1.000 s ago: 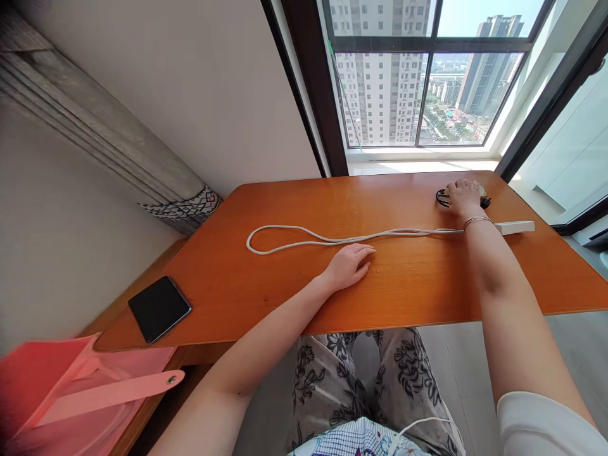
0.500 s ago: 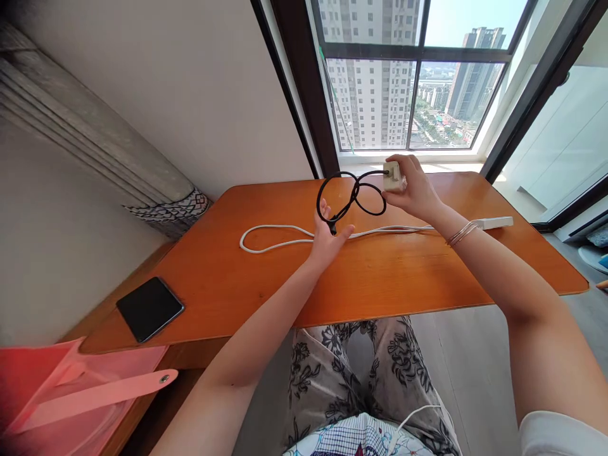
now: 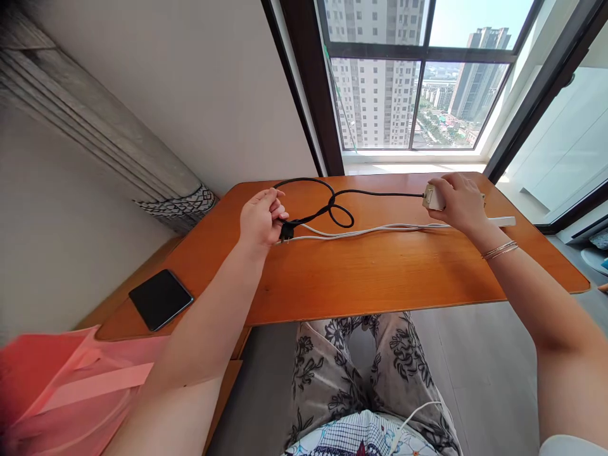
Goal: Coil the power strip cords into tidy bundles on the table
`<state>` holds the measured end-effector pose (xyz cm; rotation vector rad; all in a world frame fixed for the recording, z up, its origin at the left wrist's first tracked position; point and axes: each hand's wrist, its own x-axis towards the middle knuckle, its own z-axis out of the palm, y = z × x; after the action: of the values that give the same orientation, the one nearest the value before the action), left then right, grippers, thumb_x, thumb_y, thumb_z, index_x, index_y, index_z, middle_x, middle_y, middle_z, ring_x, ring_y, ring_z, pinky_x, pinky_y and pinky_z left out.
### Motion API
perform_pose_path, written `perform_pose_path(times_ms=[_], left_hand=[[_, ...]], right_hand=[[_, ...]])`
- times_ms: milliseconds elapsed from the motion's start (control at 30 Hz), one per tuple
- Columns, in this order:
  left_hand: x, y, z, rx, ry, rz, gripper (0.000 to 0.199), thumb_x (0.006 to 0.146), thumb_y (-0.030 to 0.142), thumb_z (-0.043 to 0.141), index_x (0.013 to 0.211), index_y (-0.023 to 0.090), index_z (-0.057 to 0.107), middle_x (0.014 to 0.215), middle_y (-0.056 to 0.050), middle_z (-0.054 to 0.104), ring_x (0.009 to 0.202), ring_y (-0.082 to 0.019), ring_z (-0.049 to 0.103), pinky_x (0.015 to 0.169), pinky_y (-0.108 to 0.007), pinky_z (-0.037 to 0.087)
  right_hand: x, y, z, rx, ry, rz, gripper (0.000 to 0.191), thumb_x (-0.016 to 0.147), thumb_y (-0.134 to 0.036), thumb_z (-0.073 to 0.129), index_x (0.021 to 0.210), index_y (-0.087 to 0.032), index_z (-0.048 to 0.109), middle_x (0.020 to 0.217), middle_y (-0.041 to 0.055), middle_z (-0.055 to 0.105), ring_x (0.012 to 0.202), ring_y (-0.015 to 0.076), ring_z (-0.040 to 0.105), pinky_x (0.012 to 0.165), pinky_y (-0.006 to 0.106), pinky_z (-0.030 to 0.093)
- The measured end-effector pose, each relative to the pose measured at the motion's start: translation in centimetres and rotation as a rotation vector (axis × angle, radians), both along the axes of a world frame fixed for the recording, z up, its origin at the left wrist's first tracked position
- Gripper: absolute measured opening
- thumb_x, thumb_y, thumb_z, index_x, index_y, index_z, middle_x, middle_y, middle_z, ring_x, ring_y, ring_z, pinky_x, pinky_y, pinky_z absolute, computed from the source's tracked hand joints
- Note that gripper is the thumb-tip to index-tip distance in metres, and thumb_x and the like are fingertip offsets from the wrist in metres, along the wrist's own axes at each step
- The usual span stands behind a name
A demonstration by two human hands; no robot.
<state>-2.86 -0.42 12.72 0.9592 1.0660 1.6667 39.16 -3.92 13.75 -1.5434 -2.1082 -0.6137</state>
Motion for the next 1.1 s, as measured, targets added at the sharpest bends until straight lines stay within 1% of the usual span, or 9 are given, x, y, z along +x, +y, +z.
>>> perform_pose_path(times_ms=[100, 167, 300, 400, 567, 700, 933, 1000, 1100], left_hand=[[-0.6, -0.3, 0.0, -0.026, -0.033, -0.014, 0.024, 0.088, 0.024, 0.07, 0.067, 0.017, 0.06, 0.048, 0.01, 0.029, 0.039, -0.003, 0.025, 0.04, -0.013, 0.03], [-1.0, -0.4, -0.4, -0.042, -0.007, -0.003, 0.024, 0.086, 0.026, 0.073, 0.067, 0.017, 0.061, 0.049, 0.009, 0.032, 0.039, -0.003, 0.027, 0.04, -0.014, 0.033], [-2.2, -0.1, -1.7, -0.067, 0.083, 0.089, 0.021, 0.084, 0.025, 0.074, 0.068, 0.018, 0.063, 0.049, 0.009, 0.035, 0.04, -0.003, 0.029, 0.044, -0.015, 0.039], [-2.6, 0.4, -2.5, -0.047, 0.143, 0.142, 0.019, 0.082, 0.026, 0.074, 0.069, 0.018, 0.063, 0.047, 0.01, 0.036, 0.04, -0.003, 0.031, 0.044, -0.015, 0.039], [-1.4, 0.2, -3.1, -0.015, 0.165, 0.119, 0.015, 0.08, 0.026, 0.072, 0.07, 0.019, 0.062, 0.051, 0.007, 0.046, 0.042, -0.004, 0.039, 0.045, -0.016, 0.038], [0.4, -1.2, -2.8, 0.033, 0.167, 0.009, 0.012, 0.076, 0.021, 0.071, 0.069, 0.018, 0.062, 0.068, 0.002, 0.062, 0.042, -0.003, 0.035, 0.043, -0.018, 0.033], [2.1, -3.3, -1.9, 0.013, 0.215, -0.14, 0.015, 0.075, 0.022, 0.074, 0.069, 0.018, 0.061, 0.059, 0.004, 0.052, 0.042, -0.004, 0.029, 0.04, -0.02, 0.025], [2.5, -3.6, -1.9, -0.006, 0.213, -0.166, 0.017, 0.073, 0.023, 0.075, 0.068, 0.018, 0.061, 0.06, 0.004, 0.054, 0.042, -0.004, 0.027, 0.04, -0.02, 0.023], [3.1, -4.1, -2.0, -0.034, 0.16, -0.226, 0.018, 0.069, 0.024, 0.077, 0.069, 0.017, 0.061, 0.063, 0.003, 0.058, 0.042, -0.002, 0.024, 0.04, -0.019, 0.02]], right_hand=[[1.0, -0.4, -1.1, 0.007, 0.019, -0.027, 0.051, 0.082, -0.044, 0.067, 0.13, -0.027, 0.062, 0.123, 0.013, 0.064, 0.111, 0.0372, 0.06, 0.09, 0.052, 0.049], [1.9, -0.5, -1.8, 0.026, 0.05, -0.037, 0.052, 0.081, -0.046, 0.067, 0.129, -0.026, 0.062, 0.123, 0.0147, 0.064, 0.109, 0.0381, 0.06, 0.089, 0.053, 0.049], [3.9, -0.9, -2.9, 0.082, 0.105, -0.047, 0.048, 0.081, -0.049, 0.067, 0.124, -0.026, 0.064, 0.12, 0.02, 0.064, 0.108, 0.0423, 0.058, 0.087, 0.057, 0.047], [4.4, -1.9, -3.4, 0.053, 0.119, -0.06, 0.045, 0.082, -0.049, 0.067, 0.123, -0.03, 0.063, 0.119, 0.0188, 0.065, 0.109, 0.0432, 0.059, 0.087, 0.056, 0.047], [2.2, -3.8, -4.3, -0.199, 0.143, -0.093, 0.056, 0.077, -0.048, 0.07, 0.127, -0.025, 0.06, 0.119, 0.0148, 0.065, 0.1, 0.0372, 0.066, 0.079, 0.047, 0.052], [-0.1, -4.2, -5.5, -0.323, -0.03, -0.089, 0.055, 0.076, -0.038, 0.069, 0.128, -0.023, 0.063, 0.121, 0.0146, 0.065, 0.099, 0.0347, 0.067, 0.083, 0.044, 0.051], [-2.0, -3.1, -6.6, -0.559, -0.184, -0.027, 0.056, 0.078, -0.034, 0.071, 0.132, -0.02, 0.064, 0.122, 0.0167, 0.067, 0.108, 0.0364, 0.066, 0.09, 0.046, 0.05], [-3.0, -3.2, -6.3, -0.584, -0.168, 0.031, 0.059, 0.079, -0.035, 0.073, 0.135, -0.018, 0.063, 0.122, 0.0179, 0.067, 0.112, 0.0373, 0.065, 0.094, 0.048, 0.05], [-5.8, -4.2, -5.9, -0.479, -0.066, 0.19, 0.058, 0.086, -0.039, 0.071, 0.138, -0.017, 0.061, 0.126, 0.0185, 0.065, 0.117, 0.0365, 0.062, 0.099, 0.05, 0.05]])
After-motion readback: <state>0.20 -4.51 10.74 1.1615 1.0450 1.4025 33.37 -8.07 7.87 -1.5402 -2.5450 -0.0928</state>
